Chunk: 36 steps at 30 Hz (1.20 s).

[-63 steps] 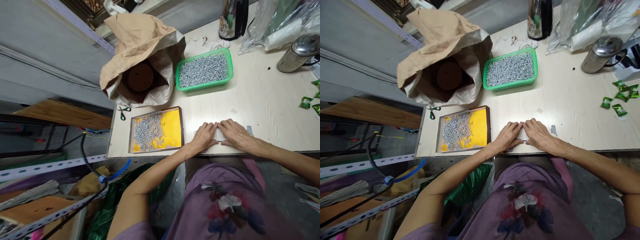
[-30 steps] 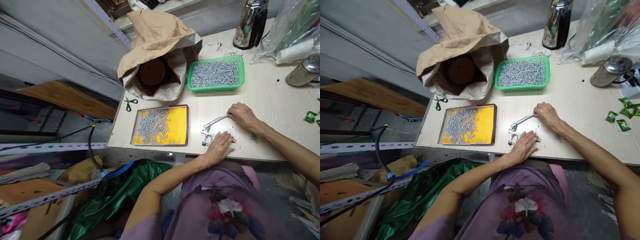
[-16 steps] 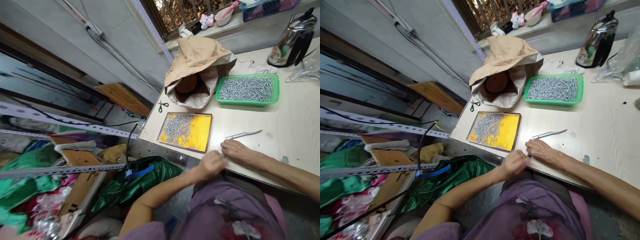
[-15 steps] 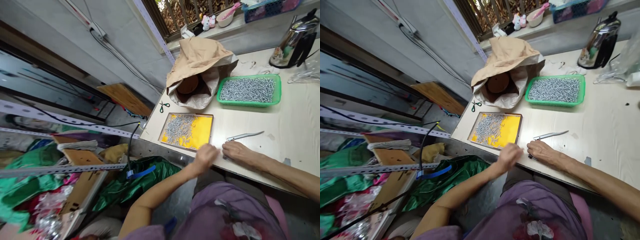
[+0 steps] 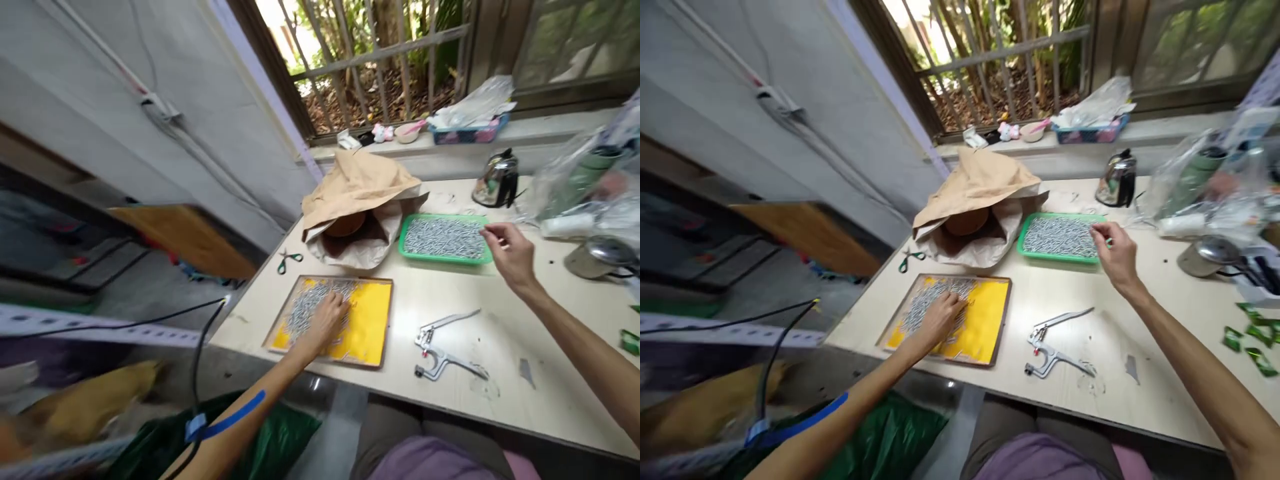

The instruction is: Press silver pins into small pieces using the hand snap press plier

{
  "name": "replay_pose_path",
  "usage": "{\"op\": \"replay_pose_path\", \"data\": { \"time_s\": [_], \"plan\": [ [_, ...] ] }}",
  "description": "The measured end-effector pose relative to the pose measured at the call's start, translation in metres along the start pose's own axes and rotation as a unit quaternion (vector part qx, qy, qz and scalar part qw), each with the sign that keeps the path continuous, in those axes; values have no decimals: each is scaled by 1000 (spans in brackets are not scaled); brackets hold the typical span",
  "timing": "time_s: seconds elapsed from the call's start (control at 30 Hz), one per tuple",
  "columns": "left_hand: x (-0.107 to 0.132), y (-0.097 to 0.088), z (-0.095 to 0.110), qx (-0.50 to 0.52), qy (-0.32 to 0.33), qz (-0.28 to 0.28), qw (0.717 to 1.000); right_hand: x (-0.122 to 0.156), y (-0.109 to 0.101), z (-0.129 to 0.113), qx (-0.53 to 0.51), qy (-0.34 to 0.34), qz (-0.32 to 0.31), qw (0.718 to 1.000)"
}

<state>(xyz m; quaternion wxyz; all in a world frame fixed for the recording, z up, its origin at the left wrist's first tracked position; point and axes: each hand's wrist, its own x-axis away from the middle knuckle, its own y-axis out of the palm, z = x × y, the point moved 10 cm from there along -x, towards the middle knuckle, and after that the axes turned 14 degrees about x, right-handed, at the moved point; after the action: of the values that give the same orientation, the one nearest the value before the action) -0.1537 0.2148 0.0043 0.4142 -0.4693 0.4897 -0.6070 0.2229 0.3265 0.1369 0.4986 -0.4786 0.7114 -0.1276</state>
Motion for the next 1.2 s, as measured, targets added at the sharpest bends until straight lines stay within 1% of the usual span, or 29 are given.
{"op": "replay_pose_path", "data": {
  "time_s": [0.03,0.1,0.13,0.2,0.3,0.37,0.43,0.53,0.6,0.63,0.73,0.83,0.9,0.93,0.97,1.0,1.07,1.13,1.17,1.2],
  "plan": [
    [-1,1,2,-9,21,-11,1000,-7,10,9,26,-8,-30,999],
    [-4,3,5,-25,51,-39,998,-13,26,23,62,-23,-86,994],
    [-6,4,6,-31,64,-53,996,-12,30,27,69,-28,-101,992],
    [-9,6,10,-37,85,-80,992,-3,26,26,62,-40,-107,991],
    [-13,3,15,-27,107,-99,989,27,10,7,41,-78,-128,988],
    [-16,1,16,-18,113,-111,987,58,1,-10,27,-114,-172,978],
    [-17,-2,14,-4,108,-121,987,96,-4,-26,12,-155,-234,960],
    [-17,-7,6,39,69,-109,991,158,-2,-42,4,-200,-332,922],
    [-16,-9,-2,67,30,-83,994,191,1,-48,13,-212,-374,903],
    [-15,-9,-6,80,10,-71,994,203,2,-51,18,-216,-386,897],
    [-11,-11,-17,122,-48,-36,991,222,7,-56,15,-226,-388,894],
    [-5,-20,-24,197,-116,-2,973,225,13,-52,11,-217,-362,906],
    [1,-24,-20,292,-155,21,943,226,20,-48,20,-212,-350,912],
    [5,-22,-12,352,-168,24,920,227,23,-46,28,-213,-350,912],
    [8,-17,1,416,-175,19,892,228,25,-45,37,-219,-354,909],
    [11,-10,18,478,-176,4,860,230,27,-46,48,-227,-362,903],
    [19,9,61,585,-172,-45,791,233,31,-48,74,-246,-383,887],
    [27,28,105,655,-179,-102,727,234,32,-50,103,-261,-396,874],
    [30,37,123,675,-188,-125,702,234,32,-52,115,-267,-396,871],
    [32,43,137,687,-201,-138,684,233,31,-53,126,-272,-392,870]
  ]
}}
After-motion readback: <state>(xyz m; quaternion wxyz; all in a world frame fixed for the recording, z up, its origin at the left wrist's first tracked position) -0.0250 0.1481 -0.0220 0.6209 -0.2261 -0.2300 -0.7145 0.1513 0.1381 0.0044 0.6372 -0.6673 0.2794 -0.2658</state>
